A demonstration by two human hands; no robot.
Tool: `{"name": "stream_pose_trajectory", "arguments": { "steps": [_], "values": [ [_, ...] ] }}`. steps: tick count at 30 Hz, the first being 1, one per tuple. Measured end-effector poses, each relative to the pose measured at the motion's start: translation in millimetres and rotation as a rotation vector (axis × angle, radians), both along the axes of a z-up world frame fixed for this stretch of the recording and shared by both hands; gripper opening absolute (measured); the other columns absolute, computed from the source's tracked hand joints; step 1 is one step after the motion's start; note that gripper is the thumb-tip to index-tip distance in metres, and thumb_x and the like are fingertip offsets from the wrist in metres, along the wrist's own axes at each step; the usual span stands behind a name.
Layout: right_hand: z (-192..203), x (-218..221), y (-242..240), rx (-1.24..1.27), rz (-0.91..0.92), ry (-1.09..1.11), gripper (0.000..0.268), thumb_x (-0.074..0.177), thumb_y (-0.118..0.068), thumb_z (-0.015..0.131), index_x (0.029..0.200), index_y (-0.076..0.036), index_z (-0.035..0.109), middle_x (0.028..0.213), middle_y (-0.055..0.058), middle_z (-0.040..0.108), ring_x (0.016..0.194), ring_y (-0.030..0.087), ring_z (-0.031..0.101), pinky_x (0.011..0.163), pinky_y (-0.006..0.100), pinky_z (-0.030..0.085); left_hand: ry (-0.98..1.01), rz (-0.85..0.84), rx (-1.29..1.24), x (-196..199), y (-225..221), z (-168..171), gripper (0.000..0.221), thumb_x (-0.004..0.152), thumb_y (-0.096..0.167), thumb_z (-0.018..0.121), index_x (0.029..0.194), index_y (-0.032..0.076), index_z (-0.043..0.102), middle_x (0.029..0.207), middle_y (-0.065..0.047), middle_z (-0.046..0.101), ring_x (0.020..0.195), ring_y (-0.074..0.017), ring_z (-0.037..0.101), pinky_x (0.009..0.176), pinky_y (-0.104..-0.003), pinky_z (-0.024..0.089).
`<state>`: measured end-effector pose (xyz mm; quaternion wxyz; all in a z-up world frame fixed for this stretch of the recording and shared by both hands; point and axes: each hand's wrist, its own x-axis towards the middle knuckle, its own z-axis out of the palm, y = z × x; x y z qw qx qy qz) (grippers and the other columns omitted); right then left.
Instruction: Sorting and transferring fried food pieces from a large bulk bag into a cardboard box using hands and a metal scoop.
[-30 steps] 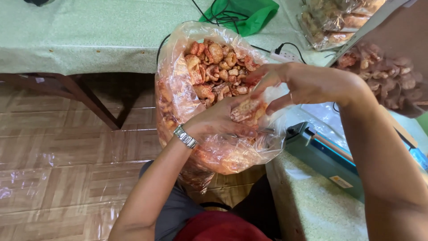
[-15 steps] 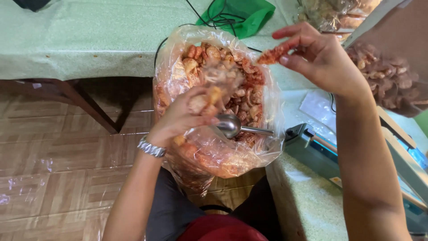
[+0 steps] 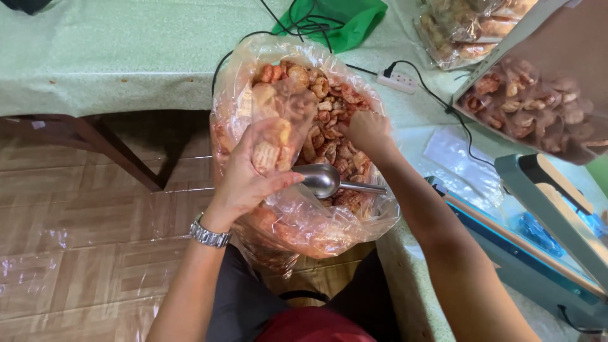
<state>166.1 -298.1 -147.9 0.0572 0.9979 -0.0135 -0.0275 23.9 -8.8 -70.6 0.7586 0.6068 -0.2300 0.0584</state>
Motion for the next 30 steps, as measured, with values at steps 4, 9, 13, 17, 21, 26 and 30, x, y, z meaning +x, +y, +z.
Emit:
{"name": "stream_pose_trajectory", "arguments": {
  "steps": [4,9,13,17,21,26,30],
  "values": [
    [19,-10,-4,0.105,-0.066,0.072,0.064,0.084,-0.065,0.057,0.105,-0.006,0.07,0.107,0.013,0.069,0.101,0.034,0.067,0.086,0.046,0.052,-0.018,-0.009,0.018,-2,-6,7,0.092,0.057,0.0,0.092,0.136,0.01,0.044,0.115,-0.008,0.061,0.108,-0.0167,0.058,0.1,-0.037,0.049],
    [5,-1,-35,0.23,-0.072,0.063,0.062,0.079,-0.061,0.06,0.102,-0.005,0.07,0.101,0.017,0.068,0.099,0.039,0.067,0.085,0.051,0.052,-0.023,-0.07,0.01,2,-25,14,0.09,0.061,-0.002,0.089,0.137,0.005,0.041,0.116,-0.023,0.057,0.106,-0.0354,0.06,0.099,-0.047,0.049],
    [33,-10,-57,0.629,-0.067,-0.061,0.037,0.08,-0.046,0.062,0.093,-0.014,0.074,0.081,0.014,0.067,0.083,0.03,0.065,0.074,0.044,0.053,-0.054,-0.06,0.083,11,-30,11,0.092,0.063,0.003,0.09,0.139,0.007,0.04,0.12,-0.02,0.056,0.111,-0.0314,0.058,0.101,-0.048,0.046],
    [120,-68,-49,1.484,-0.056,-0.194,0.015,0.094,-0.012,0.056,0.095,0.0,0.066,0.069,0.003,0.052,0.059,0.01,0.048,0.053,0.019,0.041,-0.109,0.005,0.202,23,-35,-1,0.092,0.06,0.01,0.093,0.137,0.004,0.041,0.122,-0.025,0.056,0.116,-0.0409,0.056,0.1,-0.053,0.044],
    [175,-95,-70,1.965,0.154,-0.136,0.014,0.093,-0.009,0.058,0.104,0.0,0.061,0.106,0.013,0.063,0.091,0.02,0.061,0.077,0.026,0.053,-0.116,0.041,0.47,32,-50,6,0.086,0.065,0.01,0.088,0.134,0.012,0.037,0.127,-0.02,0.056,0.1,-0.026,0.068,0.083,-0.032,0.063],
    [226,-124,-38,0.838,0.82,-0.318,0.016,0.104,-0.009,0.046,0.11,0.0,0.058,0.134,0.021,0.049,0.132,0.03,0.042,0.112,0.048,0.033,-0.151,0.06,0.535,32,-64,6,0.087,0.071,0.015,0.086,0.138,0.022,0.03,0.127,-0.016,0.055,0.109,-0.0253,0.065,0.075,-0.034,0.069],
    [232,-123,-16,0.744,0.707,-0.017,0.013,0.096,-0.01,0.052,0.102,-0.006,0.064,0.134,0.014,0.046,0.123,0.023,0.047,0.096,0.037,0.044,-0.202,0.119,0.584,37,-68,2,0.093,0.068,0.02,0.089,0.14,0.018,0.03,0.129,-0.016,0.057,0.113,-0.027,0.061,0.093,-0.038,0.056]
  ]
}}
